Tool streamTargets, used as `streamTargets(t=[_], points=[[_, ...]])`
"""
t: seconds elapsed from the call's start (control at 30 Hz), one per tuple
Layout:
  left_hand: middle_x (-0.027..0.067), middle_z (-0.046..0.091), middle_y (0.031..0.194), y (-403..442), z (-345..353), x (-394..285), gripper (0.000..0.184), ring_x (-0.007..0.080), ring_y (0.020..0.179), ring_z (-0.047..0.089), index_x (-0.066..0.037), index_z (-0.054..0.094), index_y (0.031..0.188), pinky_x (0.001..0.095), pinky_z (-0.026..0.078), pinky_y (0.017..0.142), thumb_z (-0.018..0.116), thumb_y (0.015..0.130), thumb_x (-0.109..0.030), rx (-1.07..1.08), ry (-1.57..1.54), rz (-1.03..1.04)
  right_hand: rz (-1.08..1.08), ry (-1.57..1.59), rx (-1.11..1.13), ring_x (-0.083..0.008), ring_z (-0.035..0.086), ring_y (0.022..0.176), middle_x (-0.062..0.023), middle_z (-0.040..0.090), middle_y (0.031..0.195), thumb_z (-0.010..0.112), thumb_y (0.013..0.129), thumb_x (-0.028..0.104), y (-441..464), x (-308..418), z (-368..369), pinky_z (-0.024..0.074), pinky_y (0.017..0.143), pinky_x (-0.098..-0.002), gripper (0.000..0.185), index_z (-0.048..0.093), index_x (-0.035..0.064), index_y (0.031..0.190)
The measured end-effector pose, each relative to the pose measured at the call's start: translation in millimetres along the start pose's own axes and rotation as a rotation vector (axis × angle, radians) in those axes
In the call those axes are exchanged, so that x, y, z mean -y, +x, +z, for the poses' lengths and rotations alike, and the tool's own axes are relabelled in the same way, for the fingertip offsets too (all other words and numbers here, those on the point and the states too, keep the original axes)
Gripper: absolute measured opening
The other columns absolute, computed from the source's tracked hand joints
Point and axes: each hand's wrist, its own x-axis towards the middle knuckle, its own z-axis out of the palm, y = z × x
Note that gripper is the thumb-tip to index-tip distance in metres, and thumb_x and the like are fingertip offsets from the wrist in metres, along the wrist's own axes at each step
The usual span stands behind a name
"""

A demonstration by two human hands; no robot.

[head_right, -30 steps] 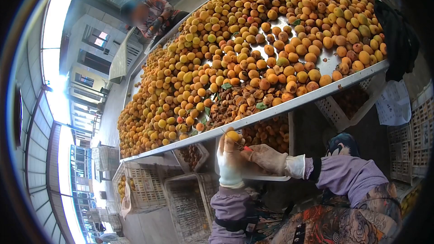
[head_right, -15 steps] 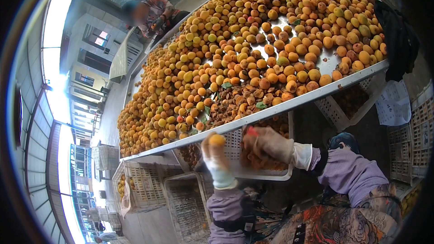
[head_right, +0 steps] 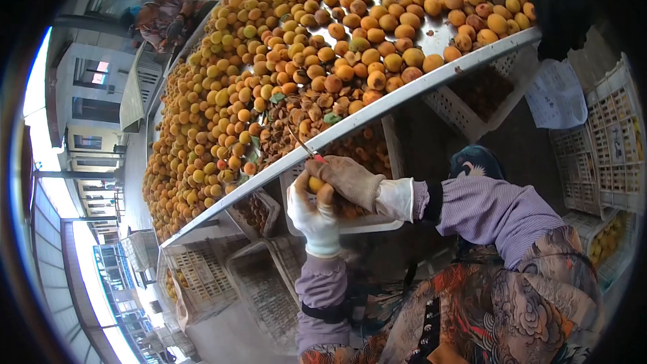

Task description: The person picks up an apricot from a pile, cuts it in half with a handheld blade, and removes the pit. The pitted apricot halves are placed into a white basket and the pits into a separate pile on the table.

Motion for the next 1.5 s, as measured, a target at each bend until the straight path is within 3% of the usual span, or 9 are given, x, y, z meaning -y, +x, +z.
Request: streamTargets(t=[0.07,0.13,0.23,0.5,0.67,0.83,1.1,1.23,1.5], points=[[0.0108,0.057,0.083,-2,4,-1,0.052,0.0226,0.076,0.054,0.004,0.057,0.102,0.0319,0.045,0.071,0.064,0.083,-0.044,-0.015,-0.115,-0.057,-0.13,-0.379,-0.019,-0.0229,0.055,0.077,-0.0095,0.057,0.085,0.047,0.095,0.032,3,-3,5,0.0461,0.07,-0.0328,0.03,0.054,0.0032,0.094],[0.0067,0.054,0.085,-7,9,-4,0.05,0.0149,0.077,0.051,0.005,0.056,0.103,0.027,0.043,0.072,0.063,0.085,-0.042,-0.027,-0.231,-0.118,0.162,0.607,-0.135,-0.0133,0.053,0.072,-0.004,0.055,0.08,0.05,0.094,0.03,-1,-1,12,0.0456,0.065,-0.0263,0.026,0.055,0.0039,0.094],[0.003,0.053,0.089,-12,16,-8,0.046,0.0104,0.083,0.048,0.002,0.053,0.103,0.0241,0.041,0.077,0.058,0.089,-0.042,-0.052,-0.493,-0.348,0.159,0.862,-0.208,-0.0063,0.05,0.073,0.0002,0.054,0.081,0.054,0.092,0.027,-6,7,17,0.0444,0.065,-0.0234,0.022,0.055,0.0049,0.093],[-0.0026,0.046,0.08,-6,13,-31,0.044,0.0069,0.072,0.038,-0.004,0.053,0.098,0.021,0.034,0.068,0.044,0.095,-0.047,-0.028,-0.479,-0.618,0.078,0.483,-0.352,-0.0051,0.047,0.072,0.002,0.053,0.078,0.057,0.091,0.027,-4,10,19,0.0432,0.066,-0.0219,0.022,0.055,0.0053,0.087],[0.0074,0.057,0.111,-4,11,-3,0.048,0.0192,0.103,0.054,-0.005,0.052,0.113,0.0339,0.042,0.095,0.038,0.096,-0.047,-0.059,-1.227,-0.948,-0.037,0.497,-0.313,-0.0066,0.048,0.073,0.0021,0.053,0.078,0.063,0.087,0.022,-1,18,23,0.0438,0.067,-0.023,0.021,0.054,0.0038,0.092],[0.0071,0.052,0.12,-17,-2,24,0.053,0.0176,0.11,0.049,-0.004,0.048,0.12,0.0305,0.038,0.099,0.037,0.095,-0.049,-0.062,-1.154,-0.981,0.084,0.472,-0.135,-0.0062,0.049,0.075,0.0022,0.054,0.081,0.065,0.085,0.021,-2,22,12,0.043,0.07,-0.0221,0.022,0.054,0.0041,0.093],[0.0093,0.059,0.089,2,-10,27,0.058,0.0197,0.084,0.057,0.001,0.053,0.109,0.0318,0.049,0.08,0.046,0.09,-0.054,-0.337,-1.342,-1.019,0.037,0.715,-0.033,-0.0069,0.05,0.078,0.0023,0.055,0.082,0.067,0.084,0.029,-6,29,7,0.0431,0.07,-0.0224,0.029,0.055,0.0048,0.094],[0.0083,0.056,0.08,5,-23,23,0.059,0.0205,0.075,0.054,0.002,0.055,0.105,0.0329,0.048,0.076,0.047,0.088,-0.055,-0.312,-1.32,-1.021,0.046,0.176,-0.114,-0.0087,0.053,0.077,-0.004,0.058,0.08,0.065,0.084,0.04,-3,21,1,0.0447,0.071,-0.0253,0.039,0.057,0.0038,0.095],[0.0055,0.044,0.068,0,-19,25,0.06,0.0188,0.062,0.044,0.0,0.054,0.099,0.0357,0.044,0.064,0.046,0.087,-0.059,-0.266,-1.278,-1.119,0.027,0.369,-0.273,-0.0051,0.052,0.065,0.0017,0.057,0.077,0.062,0.087,0.026,4,19,4,0.0445,0.059,-0.0206,0.024,0.059,0.0041,0.095]])
